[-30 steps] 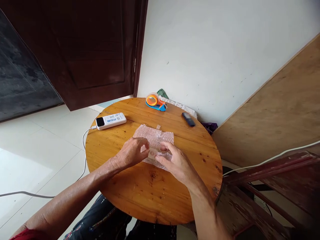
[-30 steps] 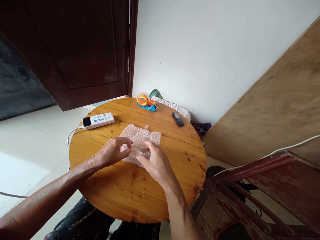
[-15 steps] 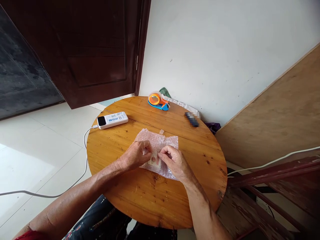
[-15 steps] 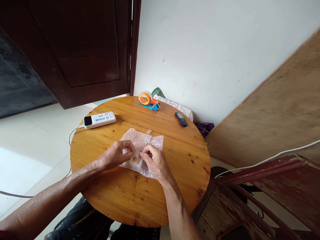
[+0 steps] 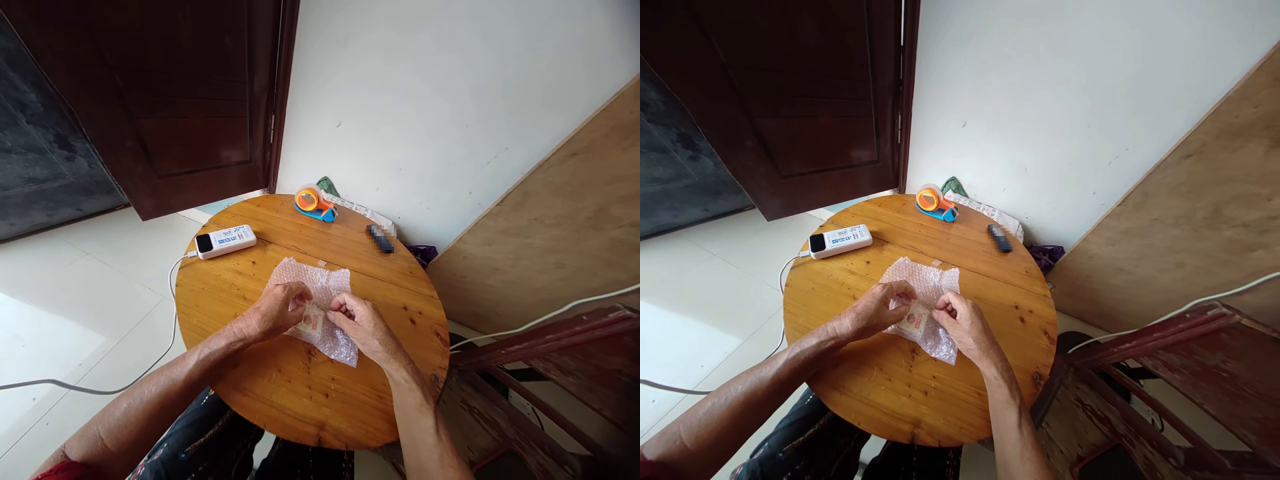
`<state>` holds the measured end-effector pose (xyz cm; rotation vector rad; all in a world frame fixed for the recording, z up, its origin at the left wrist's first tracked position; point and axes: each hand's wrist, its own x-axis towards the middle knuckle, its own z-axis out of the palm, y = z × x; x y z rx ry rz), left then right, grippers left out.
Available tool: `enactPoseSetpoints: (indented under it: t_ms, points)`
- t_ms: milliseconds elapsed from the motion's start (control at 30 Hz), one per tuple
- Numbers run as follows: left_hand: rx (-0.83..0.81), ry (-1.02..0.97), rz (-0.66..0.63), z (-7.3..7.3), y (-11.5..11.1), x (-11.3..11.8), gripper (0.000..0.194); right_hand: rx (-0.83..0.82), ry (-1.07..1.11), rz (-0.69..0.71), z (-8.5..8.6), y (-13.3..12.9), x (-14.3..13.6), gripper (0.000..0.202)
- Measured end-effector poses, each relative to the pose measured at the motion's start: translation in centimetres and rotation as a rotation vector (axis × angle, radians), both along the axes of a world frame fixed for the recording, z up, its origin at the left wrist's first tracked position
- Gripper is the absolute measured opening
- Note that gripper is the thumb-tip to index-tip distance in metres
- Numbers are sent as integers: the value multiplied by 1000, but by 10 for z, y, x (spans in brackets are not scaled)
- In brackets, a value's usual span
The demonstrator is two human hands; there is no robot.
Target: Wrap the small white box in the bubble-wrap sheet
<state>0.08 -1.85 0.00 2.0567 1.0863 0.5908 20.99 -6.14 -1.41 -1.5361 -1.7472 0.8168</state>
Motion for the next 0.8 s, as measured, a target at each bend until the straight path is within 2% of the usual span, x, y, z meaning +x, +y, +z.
enactPoseSetpoints:
  t_ms: [167, 367, 433, 533, 600, 700, 800]
  points:
    - [95, -3, -80, -2, 1, -1, 41, 22, 4, -60, -11, 0, -1, 14]
    - [213, 42, -260, 0, 1, -3, 32, 79, -20, -81, -20, 2, -2, 11]
    - [203, 59, -273, 2, 2, -2, 33, 144, -115, -121, -14, -3, -1, 9]
    - [160, 83, -261, 4, 4, -1, 33, 370, -304, -169, 10, -21, -9, 12]
    - [142, 90, -268, 5, 6, -1, 30, 496, -388, -108, 29, -36, -21, 16]
    - [138, 91, -292, 5, 9, 1, 26, 457, -475, 89, 47, -49, -42, 19]
    - [109, 86, -281, 2, 12, 2, 25, 351, -574, 142, 46, -49, -54, 18]
